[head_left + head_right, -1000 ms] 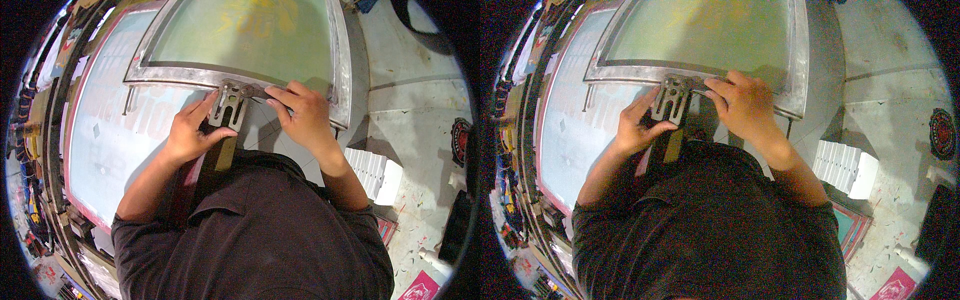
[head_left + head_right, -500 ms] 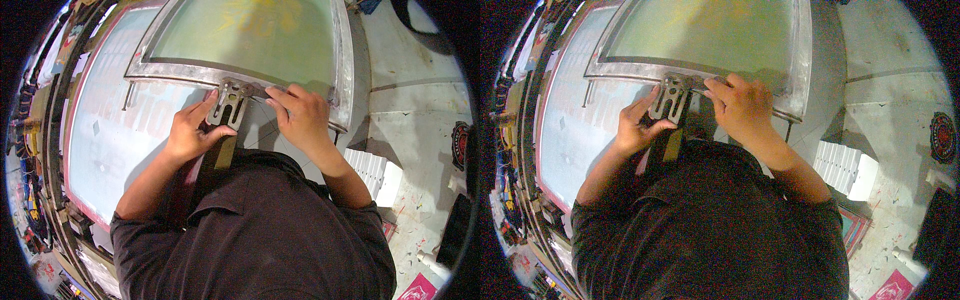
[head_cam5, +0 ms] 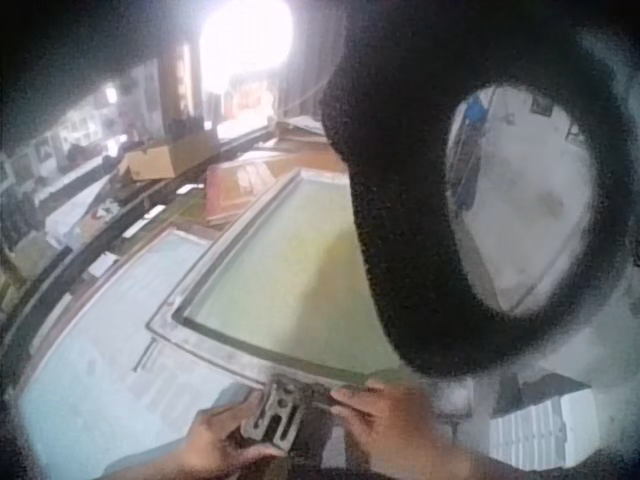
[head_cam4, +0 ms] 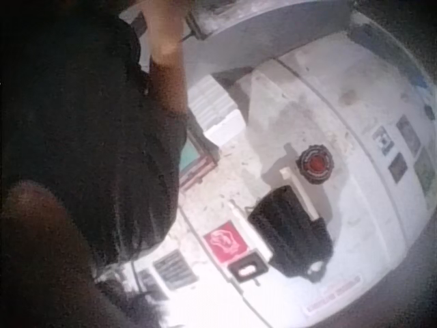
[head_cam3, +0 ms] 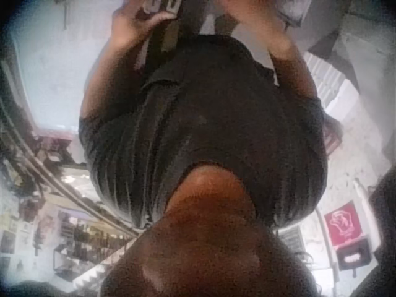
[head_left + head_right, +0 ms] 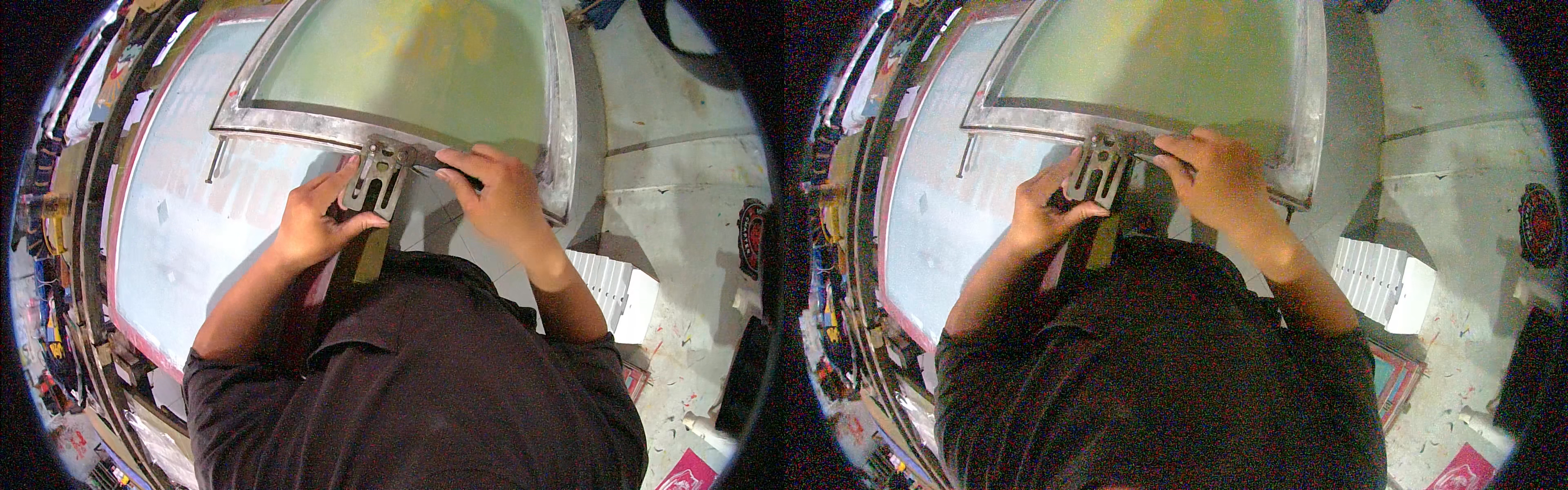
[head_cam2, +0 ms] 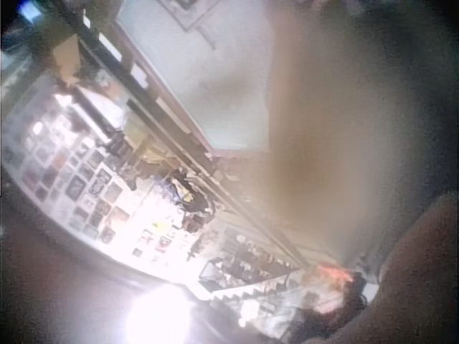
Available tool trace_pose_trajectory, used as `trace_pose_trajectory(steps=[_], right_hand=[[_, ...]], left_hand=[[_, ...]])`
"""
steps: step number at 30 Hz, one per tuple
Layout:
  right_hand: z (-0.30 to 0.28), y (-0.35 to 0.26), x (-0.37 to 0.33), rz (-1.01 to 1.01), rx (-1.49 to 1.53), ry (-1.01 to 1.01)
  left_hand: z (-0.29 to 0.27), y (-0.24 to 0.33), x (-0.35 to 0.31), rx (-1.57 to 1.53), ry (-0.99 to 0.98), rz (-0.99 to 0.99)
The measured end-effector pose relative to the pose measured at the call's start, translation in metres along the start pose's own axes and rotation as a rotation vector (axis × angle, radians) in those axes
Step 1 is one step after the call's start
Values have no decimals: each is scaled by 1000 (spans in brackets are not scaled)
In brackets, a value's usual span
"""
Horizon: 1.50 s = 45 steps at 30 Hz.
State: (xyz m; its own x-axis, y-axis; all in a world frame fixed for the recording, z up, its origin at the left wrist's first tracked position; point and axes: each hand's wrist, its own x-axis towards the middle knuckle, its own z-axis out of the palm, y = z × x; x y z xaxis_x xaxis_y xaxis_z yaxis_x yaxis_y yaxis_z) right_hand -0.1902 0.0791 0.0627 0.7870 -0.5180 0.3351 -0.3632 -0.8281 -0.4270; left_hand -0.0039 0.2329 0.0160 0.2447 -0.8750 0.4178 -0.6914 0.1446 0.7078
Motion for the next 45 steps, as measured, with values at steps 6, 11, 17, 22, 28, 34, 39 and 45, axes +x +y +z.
trace_pose_trajectory(steps=[6, 11, 17, 22, 28, 34, 39, 45], right_hand=[[-13, 11, 18, 16, 84, 90], [-3, -5, 28, -17, 89, -56], [-3, 19, 60, -89, 82, -299], [3, 26, 75, -336, 101, -330], [14, 33, 70, -439, 124, -221], [16, 20, 56, -356, 6, -157], [21, 33, 64, -503, 76, -128], [21, 36, 67, -527, 125, -172]], left_hand=[[1, -5, 1, 3, 9, 30], [-2, -1, -3, -5, -50, -77], [-1, -3, 0, -53, -19, -34], [-5, 0, 0, -54, -117, -142], [-6, 1, 1, -93, -133, -169], [3, 18, 3, -6, 9, -157], [8, 13, 1, -23, 38, -113], [6, 13, 1, -23, 7, -122]])
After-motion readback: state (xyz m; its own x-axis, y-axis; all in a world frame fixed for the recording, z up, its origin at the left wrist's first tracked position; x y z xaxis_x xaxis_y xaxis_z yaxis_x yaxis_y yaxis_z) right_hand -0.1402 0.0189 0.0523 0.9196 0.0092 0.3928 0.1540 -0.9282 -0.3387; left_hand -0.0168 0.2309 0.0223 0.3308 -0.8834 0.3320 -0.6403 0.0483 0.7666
